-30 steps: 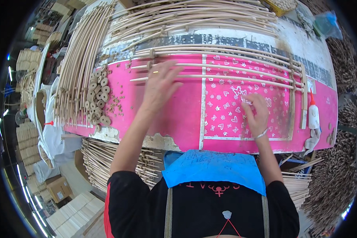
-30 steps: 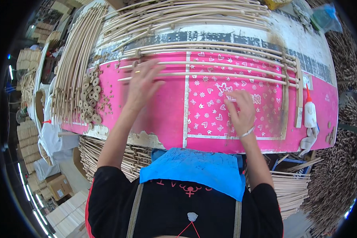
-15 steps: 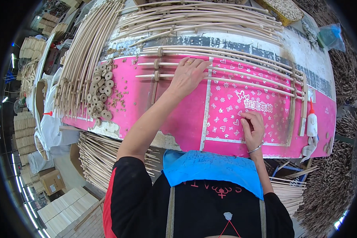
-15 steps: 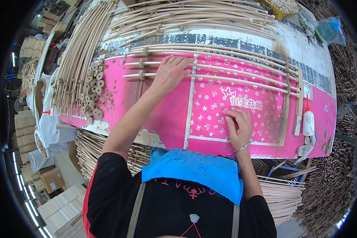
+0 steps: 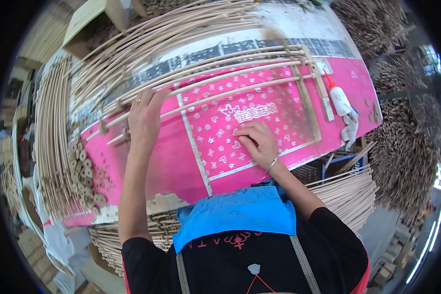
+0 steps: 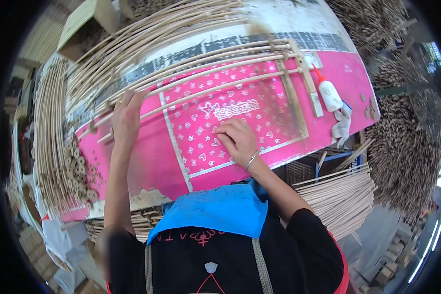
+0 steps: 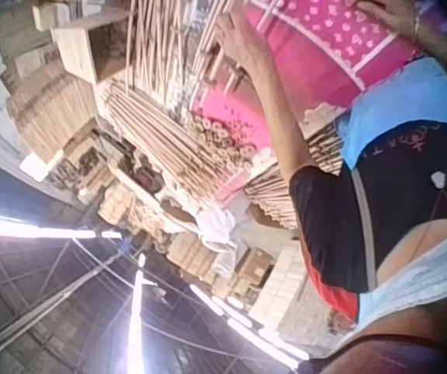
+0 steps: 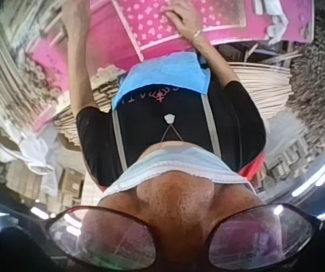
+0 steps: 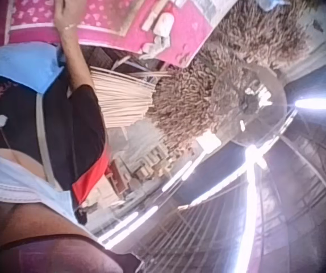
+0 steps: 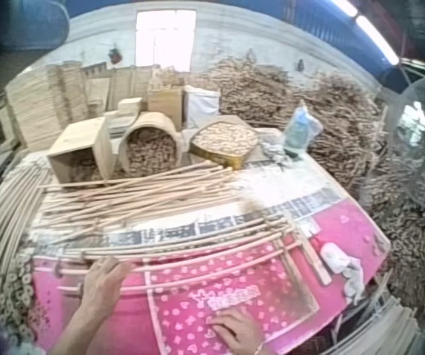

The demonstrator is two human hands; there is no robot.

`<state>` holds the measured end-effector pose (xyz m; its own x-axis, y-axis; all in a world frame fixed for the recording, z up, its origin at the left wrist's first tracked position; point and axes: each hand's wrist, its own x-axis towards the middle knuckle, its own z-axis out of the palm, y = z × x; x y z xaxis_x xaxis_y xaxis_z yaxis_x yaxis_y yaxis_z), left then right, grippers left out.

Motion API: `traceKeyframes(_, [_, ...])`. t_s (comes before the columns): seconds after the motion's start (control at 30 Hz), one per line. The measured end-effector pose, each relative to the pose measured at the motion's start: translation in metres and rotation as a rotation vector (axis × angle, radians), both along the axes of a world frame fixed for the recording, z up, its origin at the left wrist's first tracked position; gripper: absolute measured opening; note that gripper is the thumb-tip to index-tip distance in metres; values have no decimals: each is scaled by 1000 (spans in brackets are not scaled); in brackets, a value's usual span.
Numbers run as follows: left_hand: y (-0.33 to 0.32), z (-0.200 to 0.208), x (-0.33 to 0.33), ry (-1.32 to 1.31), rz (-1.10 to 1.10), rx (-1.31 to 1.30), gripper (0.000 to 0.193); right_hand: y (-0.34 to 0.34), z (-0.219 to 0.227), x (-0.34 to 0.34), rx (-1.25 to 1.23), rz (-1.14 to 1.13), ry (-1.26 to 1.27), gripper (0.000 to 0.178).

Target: Gluing and assembling small wooden discs and rods to create a frame structure.

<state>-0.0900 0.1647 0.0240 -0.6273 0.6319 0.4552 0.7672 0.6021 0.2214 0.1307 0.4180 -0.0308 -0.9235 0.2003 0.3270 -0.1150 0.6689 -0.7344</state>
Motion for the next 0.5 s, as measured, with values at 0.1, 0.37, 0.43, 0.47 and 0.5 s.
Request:
traceKeyframes(0.1, [13,4,9,-58,-39,10,32,-1,1,1,-5,-12,-2,11])
traceKeyframes(0.37, [30,-25,23,-105,-55,16,27,0,2,2,-26,-22,-22,13])
traceKeyframes(0.43, [29,-28,24,-98,-48,16,27,0,4,2,-19,-18,-20,13])
traceKeyframes(0.47, [29,-29,23,-113,-45,-9,28,0,4,1,-14,-24,-22,13])
traceKeyframes(0.5, [29,-30,22,-135,-35,-38,28,-1,5,1,-13,-18,-18,13])
